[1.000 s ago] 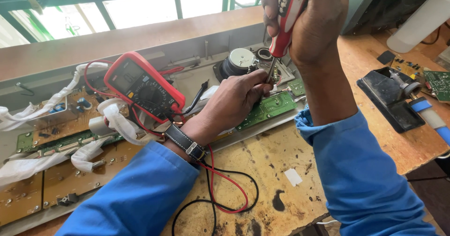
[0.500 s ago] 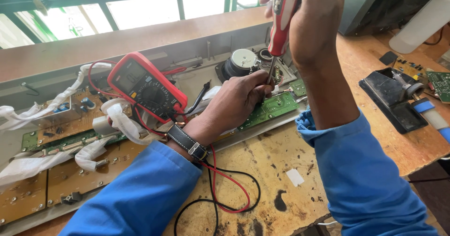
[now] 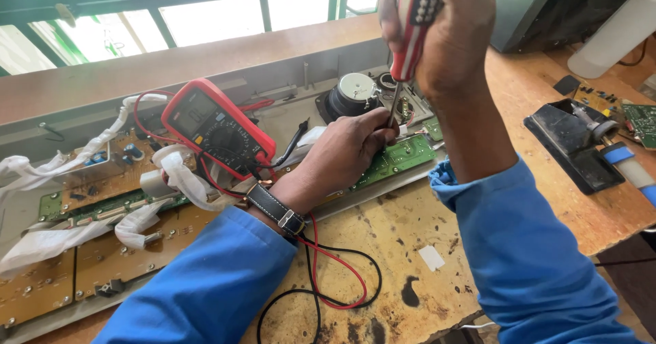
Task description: Testing a circuit board with a multimeter and using a screwdriver to repair an electronic device
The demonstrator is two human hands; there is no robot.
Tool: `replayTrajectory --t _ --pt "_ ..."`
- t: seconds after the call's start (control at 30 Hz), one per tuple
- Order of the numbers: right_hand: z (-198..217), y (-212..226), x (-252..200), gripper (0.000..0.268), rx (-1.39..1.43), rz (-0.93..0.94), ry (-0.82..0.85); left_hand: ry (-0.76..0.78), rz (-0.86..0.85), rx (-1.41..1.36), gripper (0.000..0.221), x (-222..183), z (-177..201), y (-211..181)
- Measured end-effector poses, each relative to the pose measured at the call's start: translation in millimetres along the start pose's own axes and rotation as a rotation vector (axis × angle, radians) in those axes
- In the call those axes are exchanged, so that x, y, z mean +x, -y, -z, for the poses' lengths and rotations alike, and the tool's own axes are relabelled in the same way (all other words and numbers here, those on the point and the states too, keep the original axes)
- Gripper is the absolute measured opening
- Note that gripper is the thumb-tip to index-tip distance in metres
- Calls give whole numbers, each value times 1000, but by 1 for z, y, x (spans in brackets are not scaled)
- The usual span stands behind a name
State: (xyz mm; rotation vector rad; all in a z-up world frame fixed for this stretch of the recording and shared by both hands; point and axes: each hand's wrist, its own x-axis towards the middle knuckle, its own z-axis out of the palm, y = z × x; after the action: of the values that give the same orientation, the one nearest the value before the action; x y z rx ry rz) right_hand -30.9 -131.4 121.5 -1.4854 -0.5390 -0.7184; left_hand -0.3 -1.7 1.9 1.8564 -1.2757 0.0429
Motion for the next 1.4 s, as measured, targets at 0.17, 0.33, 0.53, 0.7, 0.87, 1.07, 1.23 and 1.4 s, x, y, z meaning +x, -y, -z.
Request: replayTrajectory --t 0.17,0.33,0.53,0.7,0.87,1.07,1.23,1.4 --pt "14 -7 6 35 -32 5 -11 -18 17 -41 7 1 -3 5" --pt "14 -7 6 36 316 -235 -2 19 17 -16 7 2 -3 3" --pt "17 -20 3 36 88 30 31 34 13 -5 24 0 -3 3" --pt "18 -8 8 31 281 -193 -145 -18 29 107 13 1 -13 13" --pt "11 -11 2 36 109 -34 -51 -11 45 164 8 4 -18 17" --pt "13 -14 9 40 -133 -120 -275 13 98 257 9 5 -28 20" --pt "-3 -9 6 30 133 -273 -453 1 79 310 13 4 -32 27" --pt "-4 -17 -8 30 -68 97 -136 -9 45 268 8 3 -29 20"
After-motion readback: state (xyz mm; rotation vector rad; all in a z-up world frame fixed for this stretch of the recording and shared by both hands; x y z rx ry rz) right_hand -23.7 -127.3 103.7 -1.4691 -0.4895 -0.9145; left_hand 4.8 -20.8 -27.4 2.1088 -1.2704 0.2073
